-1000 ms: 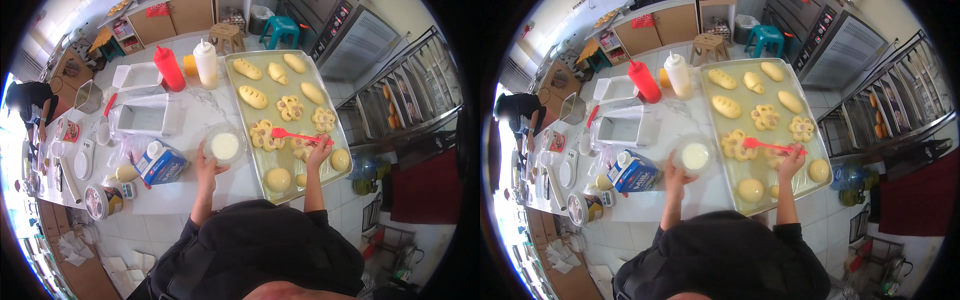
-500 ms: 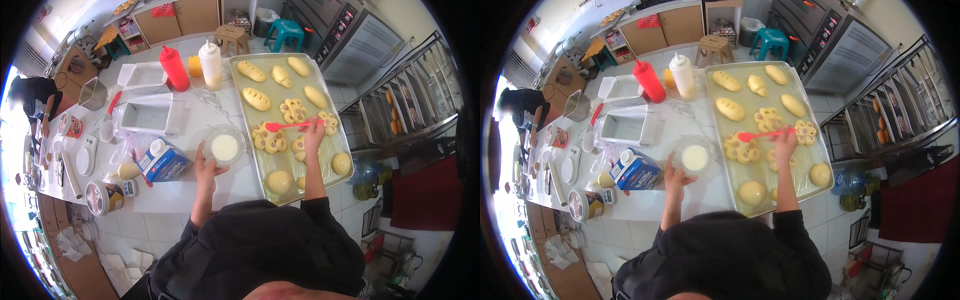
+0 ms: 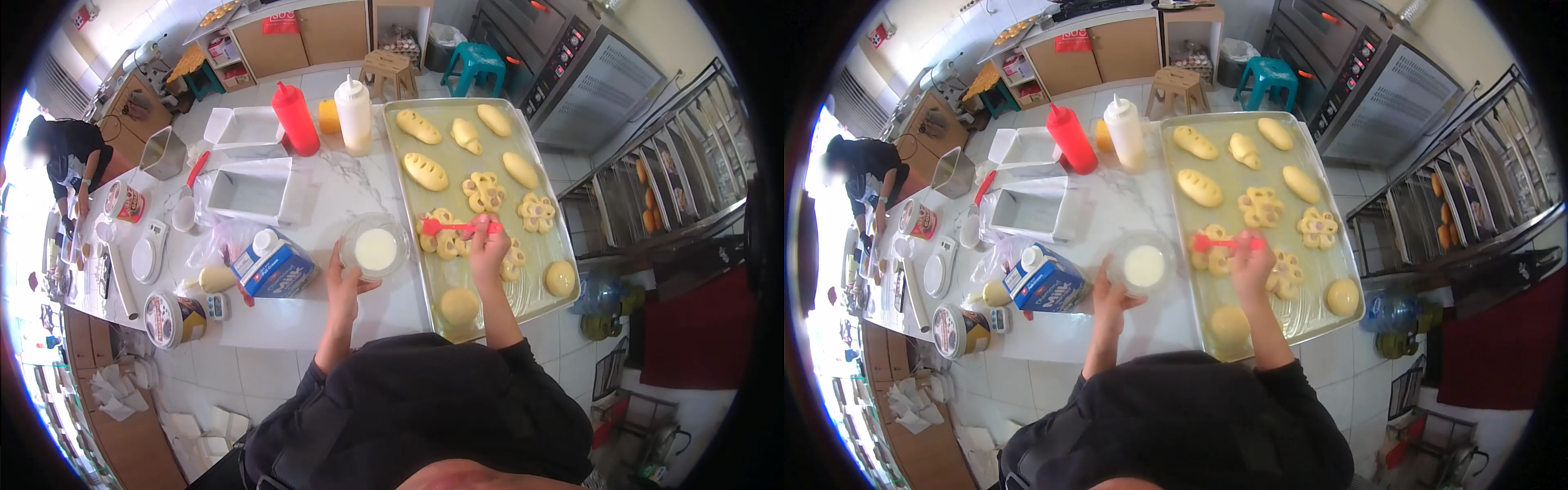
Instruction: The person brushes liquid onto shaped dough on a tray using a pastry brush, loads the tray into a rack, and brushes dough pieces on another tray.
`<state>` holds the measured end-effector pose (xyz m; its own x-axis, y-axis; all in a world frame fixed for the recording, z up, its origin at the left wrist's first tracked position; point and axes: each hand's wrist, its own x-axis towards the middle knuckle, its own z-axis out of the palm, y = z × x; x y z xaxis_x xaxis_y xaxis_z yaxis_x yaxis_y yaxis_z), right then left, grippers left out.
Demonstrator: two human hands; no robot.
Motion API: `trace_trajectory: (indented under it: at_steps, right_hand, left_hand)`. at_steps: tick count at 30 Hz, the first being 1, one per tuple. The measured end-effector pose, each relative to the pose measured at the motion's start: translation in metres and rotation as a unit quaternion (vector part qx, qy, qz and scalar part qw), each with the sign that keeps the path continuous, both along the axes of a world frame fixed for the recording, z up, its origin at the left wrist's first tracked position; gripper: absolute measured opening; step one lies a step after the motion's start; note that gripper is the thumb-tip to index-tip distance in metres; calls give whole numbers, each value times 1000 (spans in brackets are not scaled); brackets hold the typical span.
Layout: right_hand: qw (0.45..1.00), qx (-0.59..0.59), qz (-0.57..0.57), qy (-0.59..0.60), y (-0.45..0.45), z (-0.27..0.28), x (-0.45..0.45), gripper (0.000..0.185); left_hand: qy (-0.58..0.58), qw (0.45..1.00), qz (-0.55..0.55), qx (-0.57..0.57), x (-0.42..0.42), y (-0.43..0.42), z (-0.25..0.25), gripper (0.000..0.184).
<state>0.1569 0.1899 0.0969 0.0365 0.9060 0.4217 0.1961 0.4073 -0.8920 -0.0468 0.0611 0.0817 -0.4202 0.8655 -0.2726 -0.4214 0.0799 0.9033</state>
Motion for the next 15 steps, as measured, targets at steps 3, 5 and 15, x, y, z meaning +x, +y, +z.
trace_trajectory:
  at_steps: [3,5,15]
  right_hand:
    - [999,20,-25,37,-19,-11,7,28]
    - [998,29,-31,47,-26,-17,16,27]
    - [987,4,-13,158,-53,31,26,32]
  left_hand:
    - [-3,1000,0,2,1,2,4,66]
    - [-14,1000,-1,6,1,0,3,67]
    - [-28,999,-34,0,16,3,4,67]
